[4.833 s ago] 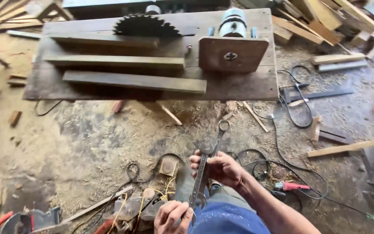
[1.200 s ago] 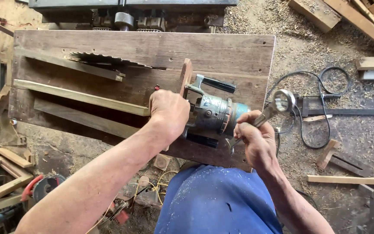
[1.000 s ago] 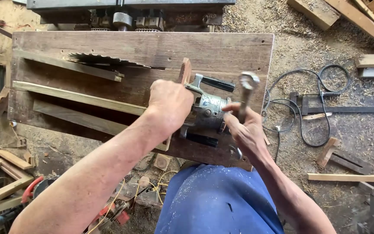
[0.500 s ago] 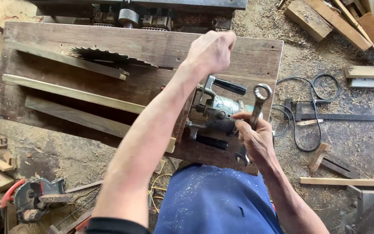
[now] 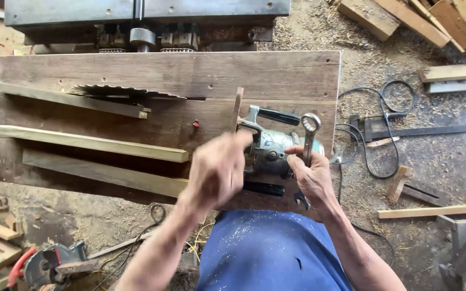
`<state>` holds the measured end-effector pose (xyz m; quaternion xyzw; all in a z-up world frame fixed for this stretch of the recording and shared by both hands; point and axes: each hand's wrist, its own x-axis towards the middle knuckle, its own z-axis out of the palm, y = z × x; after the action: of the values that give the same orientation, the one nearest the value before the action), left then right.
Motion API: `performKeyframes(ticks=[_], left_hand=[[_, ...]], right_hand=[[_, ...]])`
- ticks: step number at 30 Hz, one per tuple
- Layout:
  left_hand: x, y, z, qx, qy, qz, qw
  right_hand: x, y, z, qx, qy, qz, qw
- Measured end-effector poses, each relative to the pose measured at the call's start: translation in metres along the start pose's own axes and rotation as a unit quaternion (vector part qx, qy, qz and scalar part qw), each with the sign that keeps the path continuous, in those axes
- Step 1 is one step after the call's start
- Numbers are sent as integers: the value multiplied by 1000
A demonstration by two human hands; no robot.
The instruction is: Adjusting the bit height and tightening the collet of a handheld router using a wrench and a metal rod on a workbench.
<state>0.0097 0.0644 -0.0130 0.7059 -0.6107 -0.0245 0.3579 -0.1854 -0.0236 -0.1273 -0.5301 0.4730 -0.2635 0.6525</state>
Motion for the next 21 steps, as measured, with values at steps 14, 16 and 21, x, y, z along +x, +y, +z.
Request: performKeyframes(ticks=[14, 16, 21], left_hand=[[-9, -12, -15, -8, 15, 39, 999], [3, -15, -10, -21, 15, 12, 1000], [31, -17, -6, -46, -18, -43, 998]], right_hand=[[3, 15, -1, 7, -4, 56, 998], [5, 15, 0, 12, -4, 56, 998], [7, 23, -2, 34, 2, 72, 997]])
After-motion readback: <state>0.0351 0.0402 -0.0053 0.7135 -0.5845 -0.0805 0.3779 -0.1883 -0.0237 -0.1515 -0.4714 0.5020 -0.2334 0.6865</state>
